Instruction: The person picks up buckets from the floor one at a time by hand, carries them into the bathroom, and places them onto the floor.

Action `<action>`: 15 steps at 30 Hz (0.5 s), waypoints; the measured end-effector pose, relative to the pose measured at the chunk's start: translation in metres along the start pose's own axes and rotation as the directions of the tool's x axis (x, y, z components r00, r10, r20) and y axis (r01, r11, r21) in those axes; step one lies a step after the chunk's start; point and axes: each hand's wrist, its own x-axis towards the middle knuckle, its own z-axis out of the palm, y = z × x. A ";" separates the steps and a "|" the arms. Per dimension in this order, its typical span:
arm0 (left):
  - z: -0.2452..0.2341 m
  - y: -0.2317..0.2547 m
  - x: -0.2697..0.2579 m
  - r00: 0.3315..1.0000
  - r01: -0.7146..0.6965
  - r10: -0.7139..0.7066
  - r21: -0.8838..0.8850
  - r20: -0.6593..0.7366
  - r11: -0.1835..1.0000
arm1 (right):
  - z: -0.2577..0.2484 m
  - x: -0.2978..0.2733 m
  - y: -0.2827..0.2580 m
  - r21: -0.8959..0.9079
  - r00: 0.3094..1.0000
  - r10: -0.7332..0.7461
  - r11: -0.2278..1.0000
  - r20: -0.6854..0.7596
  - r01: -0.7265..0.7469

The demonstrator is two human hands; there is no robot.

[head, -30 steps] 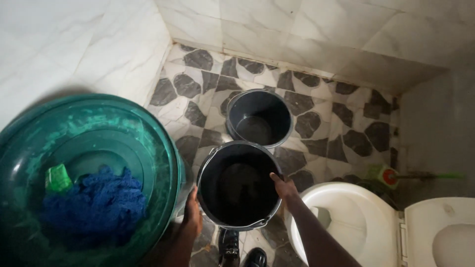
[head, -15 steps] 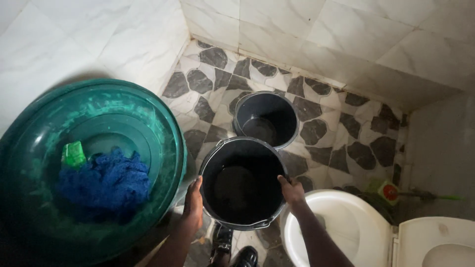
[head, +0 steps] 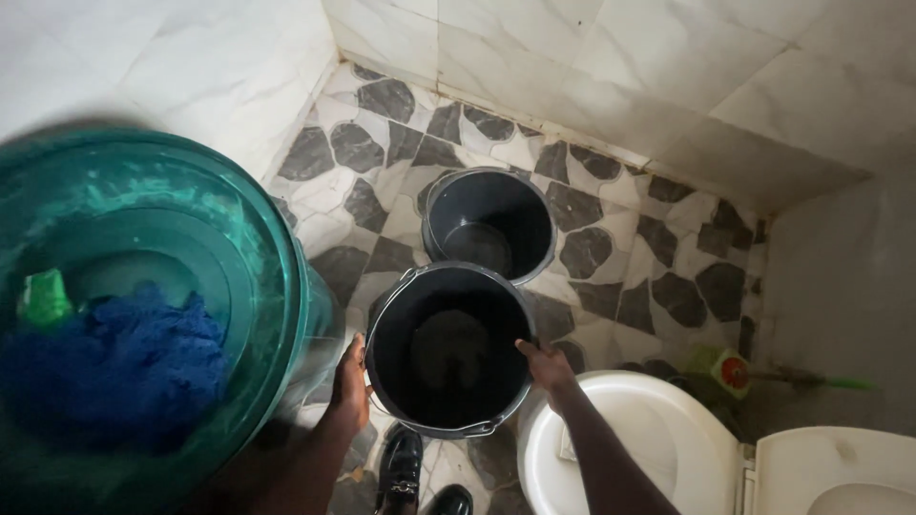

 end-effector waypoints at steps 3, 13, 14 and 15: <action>0.000 -0.007 0.007 1.000 -0.007 0.006 0.043 0.012 0.999 | 0.002 0.023 0.024 0.060 0.999 -0.008 0.998 0.044 0.005; 0.007 -0.010 0.008 0.959 -0.272 0.275 0.043 -0.063 0.961 | 0.016 0.045 0.076 -0.152 0.983 -0.044 0.988 -0.180 0.016; 0.017 0.002 -0.016 0.969 -0.217 0.207 -0.071 -0.133 0.974 | 0.020 0.033 0.068 -0.058 0.956 -0.205 0.979 -0.208 0.197; 0.034 0.019 -0.036 0.973 -0.176 0.141 -0.190 -0.183 0.966 | 0.021 0.026 0.052 0.028 0.894 -0.368 0.921 -0.256 0.388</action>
